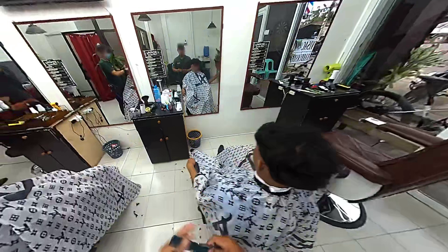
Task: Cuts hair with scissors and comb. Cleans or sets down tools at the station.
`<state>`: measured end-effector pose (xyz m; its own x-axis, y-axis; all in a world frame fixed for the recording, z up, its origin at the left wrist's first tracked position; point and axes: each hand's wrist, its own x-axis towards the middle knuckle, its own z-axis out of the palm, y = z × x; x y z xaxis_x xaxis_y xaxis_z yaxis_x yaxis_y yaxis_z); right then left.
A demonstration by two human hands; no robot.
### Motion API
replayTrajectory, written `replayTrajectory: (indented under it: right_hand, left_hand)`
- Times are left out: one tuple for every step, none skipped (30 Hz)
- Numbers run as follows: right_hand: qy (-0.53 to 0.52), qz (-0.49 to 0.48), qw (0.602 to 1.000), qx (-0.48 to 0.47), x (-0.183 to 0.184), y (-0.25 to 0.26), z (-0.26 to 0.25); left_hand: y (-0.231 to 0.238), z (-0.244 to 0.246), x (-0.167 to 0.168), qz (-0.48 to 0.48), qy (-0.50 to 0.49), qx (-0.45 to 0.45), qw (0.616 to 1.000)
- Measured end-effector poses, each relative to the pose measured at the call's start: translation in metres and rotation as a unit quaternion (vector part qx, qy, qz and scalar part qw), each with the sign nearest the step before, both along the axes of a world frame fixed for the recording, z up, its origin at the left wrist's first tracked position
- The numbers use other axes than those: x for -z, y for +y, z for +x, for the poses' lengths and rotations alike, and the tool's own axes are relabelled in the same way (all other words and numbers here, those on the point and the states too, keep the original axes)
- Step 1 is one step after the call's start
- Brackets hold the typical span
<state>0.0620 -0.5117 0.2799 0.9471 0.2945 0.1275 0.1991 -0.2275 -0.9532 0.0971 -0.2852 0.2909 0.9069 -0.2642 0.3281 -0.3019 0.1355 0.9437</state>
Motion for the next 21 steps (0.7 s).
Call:
replayTrajectory:
  right_hand:
    - [0.004,-0.002,1.0,-0.008,0.003,0.024,0.024]
    - [0.021,0.01,1.0,-0.006,0.01,0.045,0.045]
    - [0.042,0.031,0.999,0.001,0.014,0.065,0.062]
    - [0.058,0.051,0.997,0.002,0.013,0.083,0.078]
    - [0.056,0.066,0.996,-0.002,0.01,0.101,0.093]
    - [0.04,0.071,0.996,-0.019,0.008,0.119,0.107]
    - [0.022,0.067,0.996,-0.048,0.004,0.136,0.118]
    - [0.003,0.055,0.995,-0.081,0.0,0.151,0.13]
    - [-0.015,0.04,0.993,-0.108,-0.001,0.161,0.145]
    - [-0.027,0.025,0.992,-0.118,-0.001,0.168,0.163]
    - [-0.024,0.014,0.994,-0.105,0.0,0.171,0.184]
    - [-0.005,0.008,0.997,-0.074,0.001,0.17,0.209]
    - [0.027,0.006,0.999,-0.036,0.004,0.166,0.236]
    - [0.06,0.004,0.998,-0.004,0.007,0.163,0.265]
    - [0.09,0.005,0.996,0.007,0.008,0.16,0.294]
    - [0.119,0.01,0.993,-0.008,0.004,0.161,0.321]
    - [0.142,0.014,0.989,-0.043,-0.003,0.167,0.345]
    - [0.154,0.018,0.984,-0.085,-0.011,0.175,0.369]
    - [0.152,0.025,0.98,-0.129,-0.015,0.184,0.393]
    - [0.14,0.035,0.975,-0.171,-0.014,0.192,0.419]
    - [0.127,0.04,0.969,-0.206,-0.009,0.195,0.448]
  left_hand:
    - [0.044,0.022,-0.017,-0.043,-0.009,-0.067,0.997]
    - [0.09,0.042,-0.035,-0.09,-0.017,-0.128,0.988]
    - [0.131,0.058,-0.048,-0.121,-0.032,-0.163,0.979]
    - [0.16,0.07,-0.056,-0.128,-0.049,-0.174,0.975]
    - [0.177,0.079,-0.056,-0.111,-0.048,-0.155,0.98]
    - [0.18,0.087,-0.05,-0.086,-0.026,-0.114,0.989]
    - [0.174,0.094,-0.038,-0.069,0.015,-0.063,0.996]
    - [0.163,0.102,-0.024,-0.061,0.054,-0.017,0.997]
    - [0.151,0.112,-0.01,-0.079,0.085,0.012,0.993]
    - [0.145,0.126,-0.001,-0.119,0.107,0.015,0.987]
    - [0.144,0.143,0.004,-0.17,0.122,-0.011,0.978]
    - [0.146,0.163,0.005,-0.217,0.135,-0.058,0.965]
    - [0.15,0.185,0.004,-0.247,0.144,-0.119,0.951]
    - [0.152,0.21,0.004,-0.248,0.148,-0.18,0.94]
    - [0.153,0.235,0.007,-0.209,0.141,-0.223,0.942]
    - [0.153,0.258,0.011,-0.136,0.127,-0.235,0.954]
    - [0.15,0.282,0.01,-0.074,0.116,-0.231,0.963]
    - [0.144,0.308,0.005,-0.034,0.108,-0.219,0.969]
    - [0.139,0.336,-0.002,-0.019,0.102,-0.208,0.973]
    - [0.137,0.366,-0.009,-0.019,0.099,-0.196,0.975]
    - [0.138,0.398,-0.015,-0.033,0.088,-0.201,0.975]
